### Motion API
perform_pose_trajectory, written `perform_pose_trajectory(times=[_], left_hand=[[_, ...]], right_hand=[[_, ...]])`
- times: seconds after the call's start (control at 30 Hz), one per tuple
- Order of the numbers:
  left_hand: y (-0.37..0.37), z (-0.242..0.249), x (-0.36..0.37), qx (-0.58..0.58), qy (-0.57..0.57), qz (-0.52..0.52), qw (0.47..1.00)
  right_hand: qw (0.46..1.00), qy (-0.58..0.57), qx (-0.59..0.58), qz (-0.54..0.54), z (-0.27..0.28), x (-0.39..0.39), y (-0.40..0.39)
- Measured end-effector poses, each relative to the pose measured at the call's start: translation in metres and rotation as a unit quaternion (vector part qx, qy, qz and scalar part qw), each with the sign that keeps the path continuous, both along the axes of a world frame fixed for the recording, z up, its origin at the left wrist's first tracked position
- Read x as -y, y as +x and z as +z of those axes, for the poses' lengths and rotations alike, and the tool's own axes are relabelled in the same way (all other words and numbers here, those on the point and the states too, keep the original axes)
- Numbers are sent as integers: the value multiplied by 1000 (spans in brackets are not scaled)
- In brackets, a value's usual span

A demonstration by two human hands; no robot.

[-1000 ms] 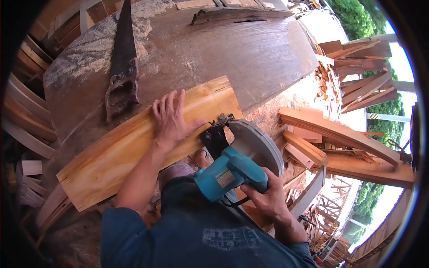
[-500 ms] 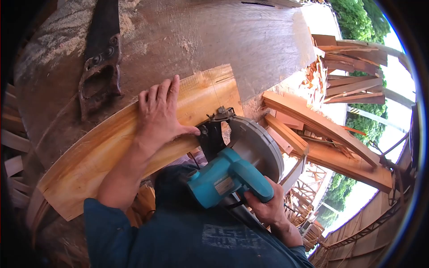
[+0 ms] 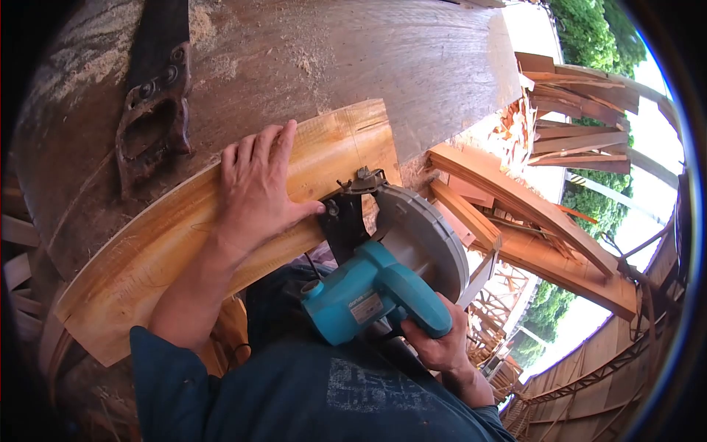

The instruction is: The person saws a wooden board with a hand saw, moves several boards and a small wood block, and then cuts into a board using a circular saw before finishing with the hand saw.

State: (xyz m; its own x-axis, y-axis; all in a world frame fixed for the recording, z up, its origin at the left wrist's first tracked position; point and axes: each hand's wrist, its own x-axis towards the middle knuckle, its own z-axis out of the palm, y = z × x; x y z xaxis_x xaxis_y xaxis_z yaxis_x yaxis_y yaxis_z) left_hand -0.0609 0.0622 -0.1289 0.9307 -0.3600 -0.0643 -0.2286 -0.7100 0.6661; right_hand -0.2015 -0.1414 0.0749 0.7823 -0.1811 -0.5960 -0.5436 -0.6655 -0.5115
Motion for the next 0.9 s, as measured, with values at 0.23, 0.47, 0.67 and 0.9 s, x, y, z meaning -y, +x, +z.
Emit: perform_pose_trajectory(times=[0.23, 0.47, 0.67, 0.9], left_hand=[[0, 0, 0, -5, -10, 4, 1000], [0, -1, 0, -12, -9, 4, 1000], [0, -1, -1, -6, -6, 3, 1000], [1, -1, -2, -6, -14, 3, 1000]], right_hand=[[1000, 10, 2, -8, -2, 0, 1], [1000, 11, 5, -1, -2, 2, 1], [1000, 19, 9, -1, -4, 3, 2], [1000, 8, 9, 11, -2, 0, 6]])
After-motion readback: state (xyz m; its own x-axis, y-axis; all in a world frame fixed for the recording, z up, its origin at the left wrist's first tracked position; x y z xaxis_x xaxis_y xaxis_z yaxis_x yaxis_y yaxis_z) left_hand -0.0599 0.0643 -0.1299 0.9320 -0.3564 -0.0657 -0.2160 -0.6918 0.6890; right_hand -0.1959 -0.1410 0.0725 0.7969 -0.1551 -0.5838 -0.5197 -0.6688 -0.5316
